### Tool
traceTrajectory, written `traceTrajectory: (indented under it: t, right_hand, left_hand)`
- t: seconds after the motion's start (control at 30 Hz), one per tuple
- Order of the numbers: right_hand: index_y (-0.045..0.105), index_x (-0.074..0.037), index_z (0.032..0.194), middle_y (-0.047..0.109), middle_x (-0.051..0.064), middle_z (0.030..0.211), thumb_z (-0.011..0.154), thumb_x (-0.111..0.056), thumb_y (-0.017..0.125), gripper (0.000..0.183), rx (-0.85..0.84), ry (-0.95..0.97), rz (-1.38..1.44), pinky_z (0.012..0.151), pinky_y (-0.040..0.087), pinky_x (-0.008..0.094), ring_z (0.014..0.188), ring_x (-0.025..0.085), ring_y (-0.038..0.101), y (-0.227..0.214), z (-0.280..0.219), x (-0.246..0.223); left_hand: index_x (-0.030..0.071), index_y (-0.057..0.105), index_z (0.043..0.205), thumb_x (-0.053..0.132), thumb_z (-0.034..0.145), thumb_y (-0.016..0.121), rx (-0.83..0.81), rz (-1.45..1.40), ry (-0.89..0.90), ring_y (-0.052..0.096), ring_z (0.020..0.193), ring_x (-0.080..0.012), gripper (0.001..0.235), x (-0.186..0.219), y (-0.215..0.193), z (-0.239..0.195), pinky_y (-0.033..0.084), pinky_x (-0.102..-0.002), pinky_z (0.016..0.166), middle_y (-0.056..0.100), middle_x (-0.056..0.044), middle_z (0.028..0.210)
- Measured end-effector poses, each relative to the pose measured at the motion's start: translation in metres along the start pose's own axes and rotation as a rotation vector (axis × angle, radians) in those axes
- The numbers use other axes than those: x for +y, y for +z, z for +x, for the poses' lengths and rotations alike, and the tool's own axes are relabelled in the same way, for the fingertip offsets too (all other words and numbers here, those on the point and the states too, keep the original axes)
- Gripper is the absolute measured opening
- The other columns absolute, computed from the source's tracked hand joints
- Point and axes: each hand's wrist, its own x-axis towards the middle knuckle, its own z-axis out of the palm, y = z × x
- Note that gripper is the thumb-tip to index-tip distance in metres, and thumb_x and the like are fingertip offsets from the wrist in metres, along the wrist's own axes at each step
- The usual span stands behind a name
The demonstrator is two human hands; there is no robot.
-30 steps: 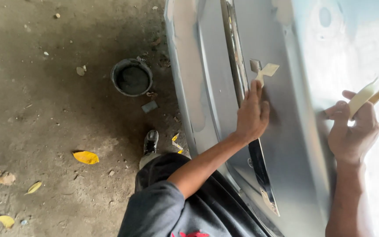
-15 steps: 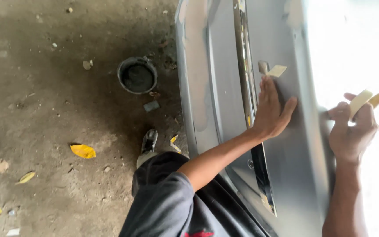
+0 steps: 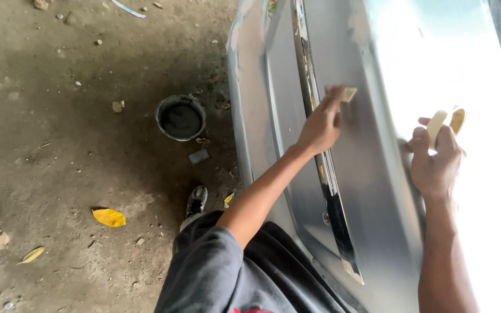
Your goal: The person applies masking tape to the chrome trim and emblem on the rear of a silver car. They carefully place strips of tape along the edges of the trim and over the logo, smoothing them down with their fingers to secure them in place.
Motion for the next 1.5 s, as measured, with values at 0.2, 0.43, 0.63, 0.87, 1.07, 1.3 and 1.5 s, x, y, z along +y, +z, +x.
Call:
traceTrajectory:
  t: [0.2, 0.43, 0.63, 0.87, 1.07, 1.3, 1.5]
  right_hand:
    - [0.062, 0.008, 0.113, 0.074, 0.020, 0.106, 0.119, -0.007, 0.054, 0.018, -0.002, 0.062, 0.040, 0.077, 0.061, 0.035, 0.084, 0.021, 0.075, 0.003, 0.004, -0.012]
    - [0.067, 0.007, 0.125, 0.074, 0.019, 0.100, 0.114, -0.008, 0.059, 0.020, -0.030, 0.097, 0.050, 0.078, 0.060, 0.040, 0.086, 0.025, 0.074, 0.000, 0.012, -0.034]
    - [0.069, 0.002, 0.115, 0.073, 0.016, 0.096, 0.107, -0.008, 0.068, 0.012, -0.090, -0.131, 0.053, 0.077, 0.058, 0.040, 0.085, 0.026, 0.072, 0.014, 0.003, -0.059]
    - [0.068, -0.003, 0.091, 0.070, 0.009, 0.074, 0.095, -0.018, 0.075, 0.018, -0.319, -0.177, 0.044, 0.065, 0.055, 0.041, 0.066, 0.024, 0.067, 0.022, -0.006, -0.095]
    - [0.072, -0.004, 0.100, 0.075, 0.009, 0.078, 0.091, -0.023, 0.072, 0.021, -0.426, -0.021, 0.054, 0.057, 0.058, 0.037, 0.068, 0.021, 0.071, 0.022, 0.008, -0.097]
    - [0.076, -0.011, 0.111, 0.079, 0.007, 0.085, 0.082, -0.025, 0.077, 0.033, -0.513, 0.199, 0.041, 0.048, 0.058, 0.036, 0.056, 0.017, 0.068, 0.031, 0.058, -0.097]
    - [0.080, -0.009, 0.085, 0.076, 0.004, 0.065, 0.080, -0.028, 0.083, 0.020, -0.398, 0.193, -0.103, 0.053, 0.055, 0.036, 0.058, 0.019, 0.064, 0.048, 0.122, -0.130]
  left_hand:
    - [-0.001, 0.024, 0.159, -0.011, 0.078, 0.055, 0.058, 0.296, 0.225, 0.027, 0.157, -0.0310, 0.087, 0.033, 0.002, 0.002, 0.041, -0.039, 0.125, 0.024, -0.020, 0.169]
    - [-0.010, 0.022, 0.159, -0.007, 0.083, 0.054, 0.072, 0.281, 0.079, 0.018, 0.157, -0.0411, 0.083, 0.004, 0.042, 0.031, 0.025, -0.044, 0.130, 0.017, -0.030, 0.167]
    - [0.001, 0.043, 0.153, 0.021, 0.097, 0.067, -0.082, -0.109, 0.179, 0.049, 0.145, -0.0340, 0.065, 0.096, -0.059, -0.034, 0.047, -0.042, 0.117, 0.047, -0.021, 0.157]
    - [0.006, 0.070, 0.125, 0.014, 0.094, 0.078, 0.109, -0.476, 0.229, 0.073, 0.105, -0.0164, 0.033, 0.104, -0.082, -0.082, 0.066, -0.026, 0.090, 0.071, -0.010, 0.121]
    - [0.006, 0.076, 0.102, 0.016, 0.095, 0.076, -0.025, -0.413, 0.092, 0.070, 0.072, -0.0099, 0.012, 0.060, -0.082, -0.057, 0.063, -0.023, 0.066, 0.077, -0.007, 0.093]
    - [0.002, 0.074, 0.101, 0.015, 0.095, 0.076, -0.241, -0.669, -0.114, 0.067, 0.070, -0.0103, 0.014, 0.048, -0.123, -0.006, 0.059, -0.023, 0.063, 0.075, -0.007, 0.085]
    - [0.003, 0.074, 0.104, 0.014, 0.095, 0.075, -0.243, -0.335, -0.035, 0.065, 0.069, -0.0116, 0.014, 0.054, -0.156, 0.034, 0.058, -0.025, 0.062, 0.075, -0.008, 0.090]
